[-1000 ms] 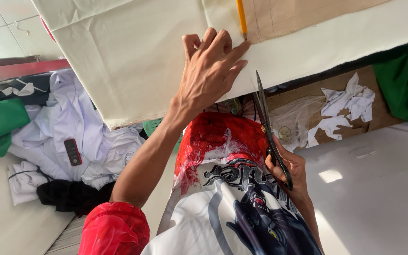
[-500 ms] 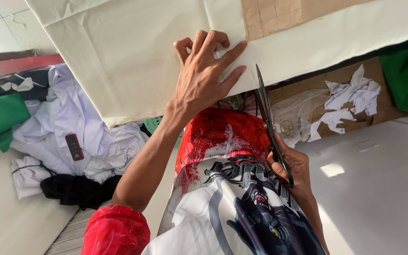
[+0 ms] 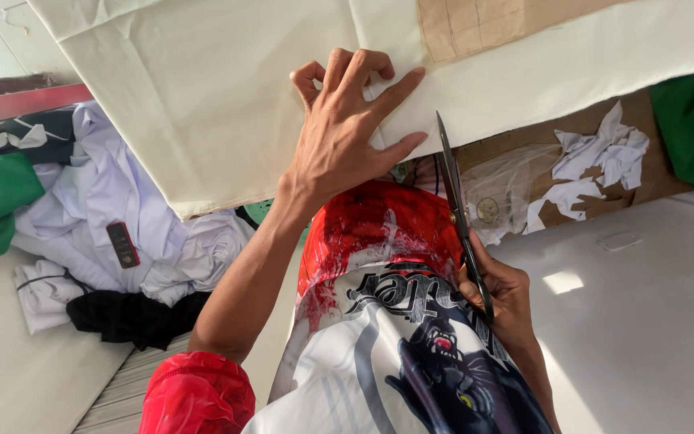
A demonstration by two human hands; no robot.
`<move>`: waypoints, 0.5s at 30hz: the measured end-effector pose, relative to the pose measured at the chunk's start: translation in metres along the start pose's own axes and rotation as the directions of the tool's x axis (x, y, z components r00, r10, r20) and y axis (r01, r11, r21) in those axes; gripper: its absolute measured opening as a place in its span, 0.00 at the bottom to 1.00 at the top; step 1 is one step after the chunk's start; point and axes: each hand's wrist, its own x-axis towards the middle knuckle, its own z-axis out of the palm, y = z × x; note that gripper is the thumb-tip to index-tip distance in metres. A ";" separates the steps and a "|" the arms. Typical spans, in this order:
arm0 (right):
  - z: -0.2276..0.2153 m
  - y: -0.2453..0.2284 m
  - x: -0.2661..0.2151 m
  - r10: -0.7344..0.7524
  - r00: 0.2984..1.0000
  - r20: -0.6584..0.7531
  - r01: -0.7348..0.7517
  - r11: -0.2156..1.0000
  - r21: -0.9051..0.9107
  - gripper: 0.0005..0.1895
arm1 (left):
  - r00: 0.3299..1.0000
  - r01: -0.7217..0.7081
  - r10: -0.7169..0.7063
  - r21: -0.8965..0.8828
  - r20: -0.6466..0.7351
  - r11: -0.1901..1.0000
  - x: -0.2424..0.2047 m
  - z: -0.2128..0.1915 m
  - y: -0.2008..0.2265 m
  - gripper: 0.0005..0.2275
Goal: The person uses large shears to cut a piece of white fabric that is laid out on a table with a paper pattern on top. They carefully follow the pattern's outline to cut the fabric into the desired shape, then remove the pattern to reveal the cut piece.
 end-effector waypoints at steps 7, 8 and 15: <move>0.000 -0.003 -0.005 0.033 0.999 -0.027 -0.033 0.999 -0.007 0.41 | 1.000 -0.009 0.009 -0.013 0.005 1.000 0.000 -0.001 -0.002 0.22; 0.001 -0.003 -0.004 0.033 0.999 -0.026 -0.033 0.999 -0.008 0.41 | 1.000 -0.008 0.008 -0.012 0.004 1.000 0.000 -0.001 -0.002 0.22; 0.015 -0.006 0.014 -0.084 0.995 -0.049 0.086 0.995 0.042 0.40 | 1.000 -0.026 0.026 -0.013 -0.007 1.000 -0.003 -0.001 -0.003 0.23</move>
